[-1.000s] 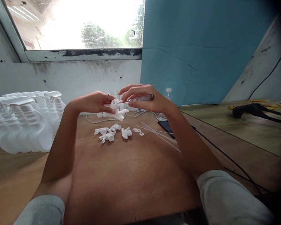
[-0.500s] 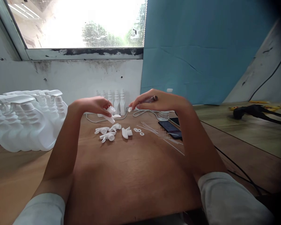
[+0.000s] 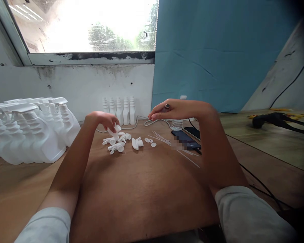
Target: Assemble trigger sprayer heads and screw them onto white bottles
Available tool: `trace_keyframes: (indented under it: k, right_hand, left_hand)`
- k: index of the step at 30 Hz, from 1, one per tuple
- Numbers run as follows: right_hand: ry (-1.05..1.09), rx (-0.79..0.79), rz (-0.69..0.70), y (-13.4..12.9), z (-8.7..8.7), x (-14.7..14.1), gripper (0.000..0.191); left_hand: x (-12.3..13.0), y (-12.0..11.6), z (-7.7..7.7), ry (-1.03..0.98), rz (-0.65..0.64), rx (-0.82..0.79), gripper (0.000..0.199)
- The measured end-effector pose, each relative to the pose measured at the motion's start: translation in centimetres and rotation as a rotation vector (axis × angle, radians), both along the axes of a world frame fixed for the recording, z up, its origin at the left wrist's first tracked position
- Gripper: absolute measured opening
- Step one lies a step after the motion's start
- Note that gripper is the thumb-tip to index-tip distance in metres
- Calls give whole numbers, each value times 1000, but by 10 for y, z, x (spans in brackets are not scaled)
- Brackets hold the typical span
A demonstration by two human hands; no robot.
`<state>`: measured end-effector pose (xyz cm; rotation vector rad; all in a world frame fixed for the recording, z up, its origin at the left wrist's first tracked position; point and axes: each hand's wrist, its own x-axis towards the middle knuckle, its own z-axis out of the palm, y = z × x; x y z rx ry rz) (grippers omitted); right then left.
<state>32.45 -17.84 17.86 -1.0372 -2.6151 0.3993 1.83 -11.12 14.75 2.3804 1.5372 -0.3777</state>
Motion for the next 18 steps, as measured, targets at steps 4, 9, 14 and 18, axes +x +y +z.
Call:
trace_keyframes:
  k: [4,9,14,18]
  right_hand:
    - [-52,-12,-28,-4,3,1,36]
    - [-91,-20,-49,-3,3,0,37]
    - [-89,-11,-31,-2,2,1,37]
    - [-95,-19,-63,-1,3,4,36]
  left_hand:
    - [6,11,-12,37,79,-125,72]
    - [2,22,-17,53,80,-151,74]
    - [-10,13,0,-15,68,-50,76]
    - [-24,-31,30,-176,102,196,67]
